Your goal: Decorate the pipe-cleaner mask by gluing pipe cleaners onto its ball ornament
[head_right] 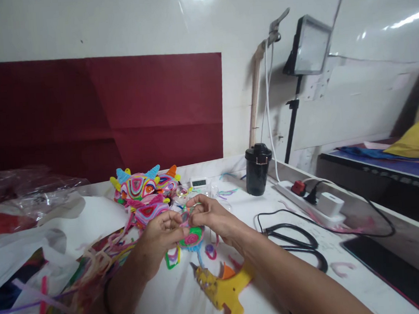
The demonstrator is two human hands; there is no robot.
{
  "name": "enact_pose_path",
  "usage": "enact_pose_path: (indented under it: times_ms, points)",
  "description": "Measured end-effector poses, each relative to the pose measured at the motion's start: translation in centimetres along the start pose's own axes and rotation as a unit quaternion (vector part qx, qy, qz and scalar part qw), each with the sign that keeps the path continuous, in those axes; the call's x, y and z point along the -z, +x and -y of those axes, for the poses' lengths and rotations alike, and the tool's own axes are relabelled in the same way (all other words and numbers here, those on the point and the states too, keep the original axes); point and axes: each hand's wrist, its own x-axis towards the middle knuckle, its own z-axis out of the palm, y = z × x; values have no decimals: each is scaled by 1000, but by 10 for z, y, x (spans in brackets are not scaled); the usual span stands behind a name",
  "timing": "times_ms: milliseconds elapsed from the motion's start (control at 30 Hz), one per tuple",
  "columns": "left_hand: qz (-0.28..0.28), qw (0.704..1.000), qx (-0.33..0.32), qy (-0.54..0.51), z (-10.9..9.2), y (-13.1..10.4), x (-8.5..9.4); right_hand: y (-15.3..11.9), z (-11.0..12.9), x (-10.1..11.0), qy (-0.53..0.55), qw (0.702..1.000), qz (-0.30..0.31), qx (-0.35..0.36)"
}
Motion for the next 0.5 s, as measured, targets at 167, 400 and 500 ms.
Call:
enact_pose_path:
  times_ms: [167, 400, 500]
  points:
    - [4, 1000, 5, -8, 2, 1, 2, 1, -1, 1, -1, 1000, 0, -1]
    - [32, 998, 21, -46, 1, 0, 5, 3, -5, 1, -2, 1000, 2, 7]
    - [3, 999, 33, -43, 0, -1, 2, 3, -6, 0, 0, 1000, 6, 12]
